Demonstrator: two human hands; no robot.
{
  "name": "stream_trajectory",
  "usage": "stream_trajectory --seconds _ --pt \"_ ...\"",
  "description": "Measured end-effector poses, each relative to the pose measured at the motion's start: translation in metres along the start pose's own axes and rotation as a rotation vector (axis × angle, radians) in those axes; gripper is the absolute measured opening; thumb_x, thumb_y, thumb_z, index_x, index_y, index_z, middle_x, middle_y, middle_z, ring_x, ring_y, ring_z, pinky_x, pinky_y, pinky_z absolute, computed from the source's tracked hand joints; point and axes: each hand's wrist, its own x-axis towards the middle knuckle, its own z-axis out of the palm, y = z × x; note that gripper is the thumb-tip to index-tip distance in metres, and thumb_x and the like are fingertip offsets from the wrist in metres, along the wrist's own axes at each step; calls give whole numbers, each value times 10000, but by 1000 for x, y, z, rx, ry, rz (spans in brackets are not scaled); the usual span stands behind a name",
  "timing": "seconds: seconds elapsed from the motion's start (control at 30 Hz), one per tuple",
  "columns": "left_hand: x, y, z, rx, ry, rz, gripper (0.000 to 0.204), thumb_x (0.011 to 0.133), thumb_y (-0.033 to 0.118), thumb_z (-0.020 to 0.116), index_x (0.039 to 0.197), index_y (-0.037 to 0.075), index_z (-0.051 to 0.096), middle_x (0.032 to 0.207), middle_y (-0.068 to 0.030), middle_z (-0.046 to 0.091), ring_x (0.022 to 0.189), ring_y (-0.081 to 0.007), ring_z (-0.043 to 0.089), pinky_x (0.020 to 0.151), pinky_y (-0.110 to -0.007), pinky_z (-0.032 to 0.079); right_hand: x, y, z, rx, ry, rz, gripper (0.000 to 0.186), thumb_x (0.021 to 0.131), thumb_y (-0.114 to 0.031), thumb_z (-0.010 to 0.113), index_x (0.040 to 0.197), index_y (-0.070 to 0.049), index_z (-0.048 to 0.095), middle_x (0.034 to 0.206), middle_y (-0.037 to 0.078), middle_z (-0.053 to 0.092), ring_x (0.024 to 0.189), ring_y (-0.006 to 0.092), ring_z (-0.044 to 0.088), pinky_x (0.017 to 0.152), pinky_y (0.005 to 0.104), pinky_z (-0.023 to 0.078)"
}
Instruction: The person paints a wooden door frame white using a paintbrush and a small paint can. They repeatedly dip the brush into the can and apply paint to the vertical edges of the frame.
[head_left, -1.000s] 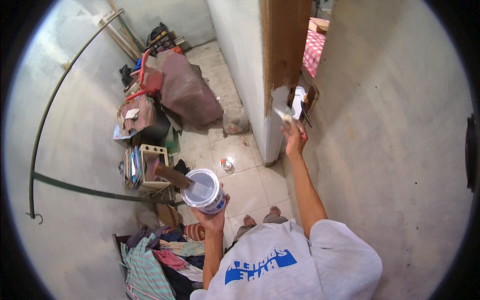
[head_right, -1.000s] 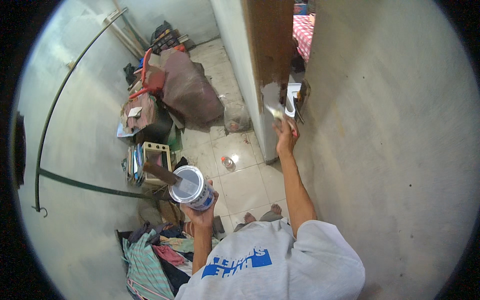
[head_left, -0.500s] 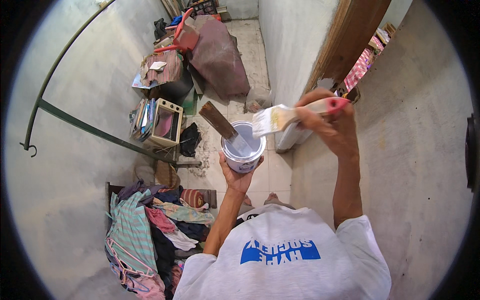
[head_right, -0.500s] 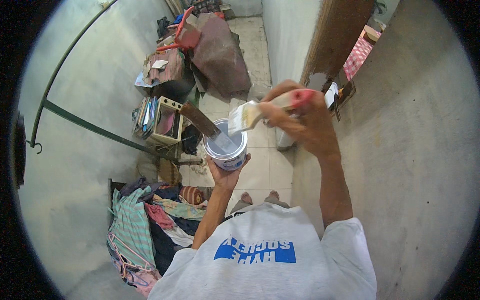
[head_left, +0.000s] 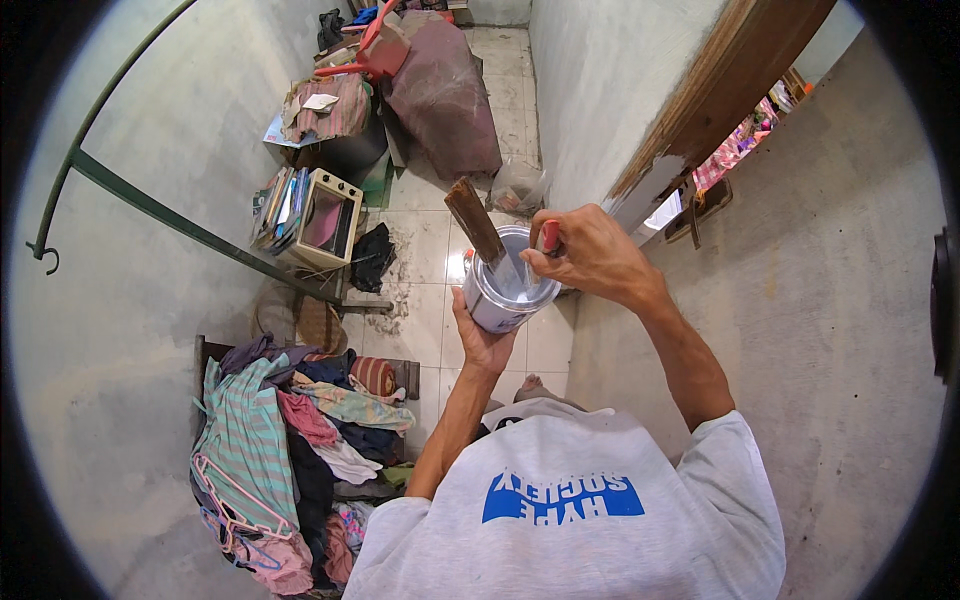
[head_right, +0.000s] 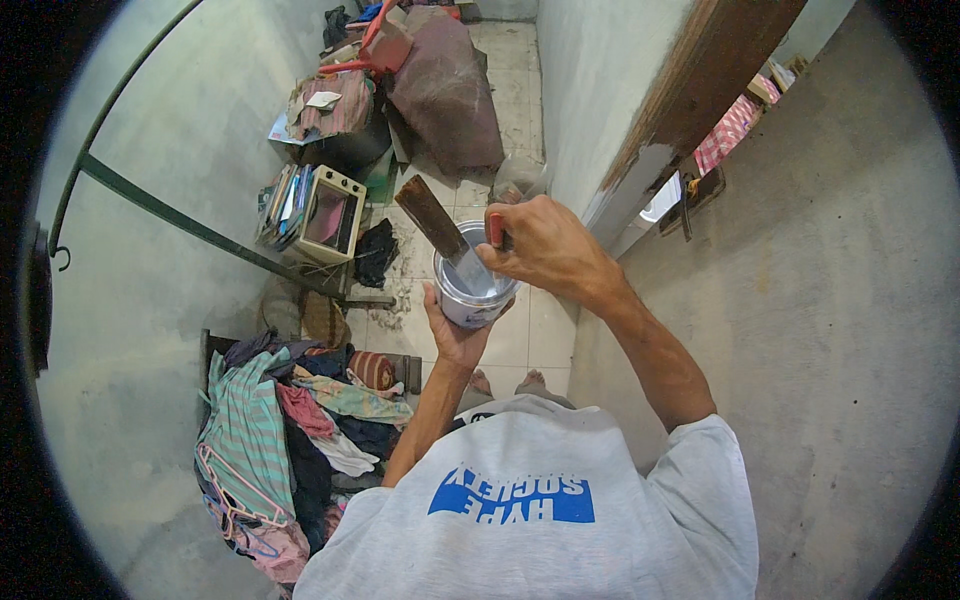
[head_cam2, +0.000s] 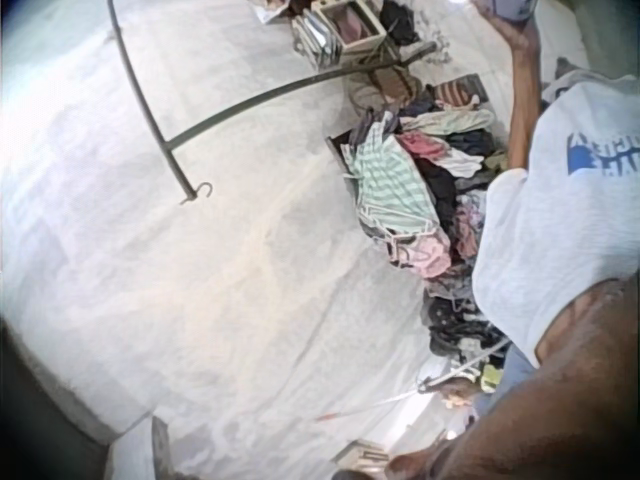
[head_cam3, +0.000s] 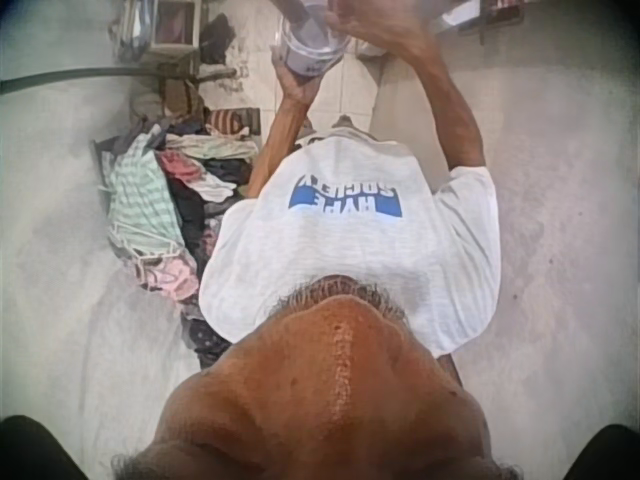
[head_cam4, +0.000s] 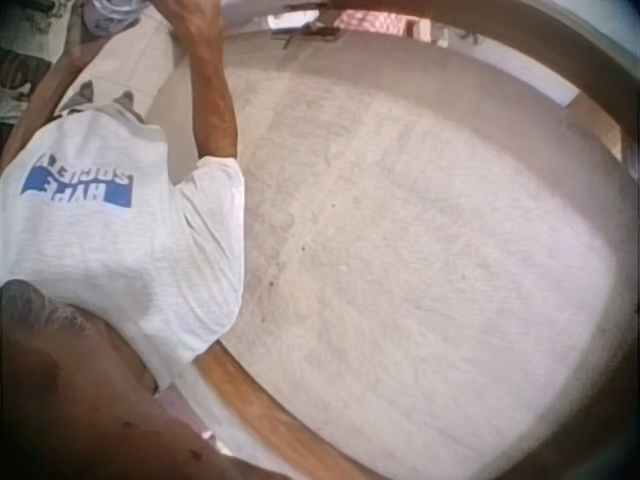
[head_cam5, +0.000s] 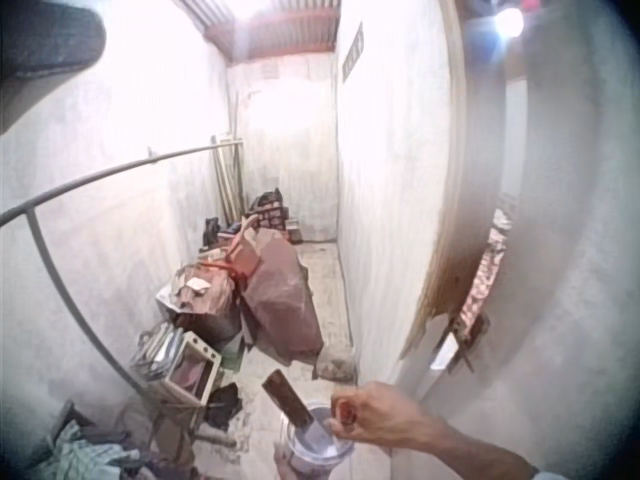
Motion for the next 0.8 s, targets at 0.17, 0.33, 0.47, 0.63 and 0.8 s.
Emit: stream_trajectory --seconds 0.17,0.33,0.47,0.63,0.8 --pt "0 2 4 -31 -4 -22 773 953 698 447 1495 147 418 1462 -66 513 1326 -259 510 1100 -480 428 -7 3 -7 63 38 50 221 857 -218 758 877 -8 691 628 66 574 565 130 520 547 324 435" --pt "1 4 8 17 29 -4 776 955 701 438 1497 147 415 1470 -69 508 1335 -266 503 1104 -488 424 -19 4 -23 328 133 221 197 890 -179 729 876 16 703 651 -1 564 592 47 478 525 264 405" --pt "3 4 12 42 29 -22 785 950 707 443 1498 146 414 1468 -70 509 1334 -263 504 1105 -483 423 -24 15 -17 384 192 217 189 895 -166 722 875 21 696 624 -5 550 587 46 458 521 260 400" --pt "5 1 12 54 28 -26 796 944 715 447 1495 142 416 1467 -72 511 1329 -257 508 1102 -479 423 -16 16 2 80 119 65 188 874 -163 739 888 10 668 579 38 493 560 92 443 522 287 402" --pt "7 -1 11 63 28 -35 795 942 719 448 1487 141 426 1462 -72 517 1326 -259 511 1099 -487 426 -19 12 -2 127 178 99 208 880 -171 736 853 20 659 615 26 550 567 76 438 522 281 402"
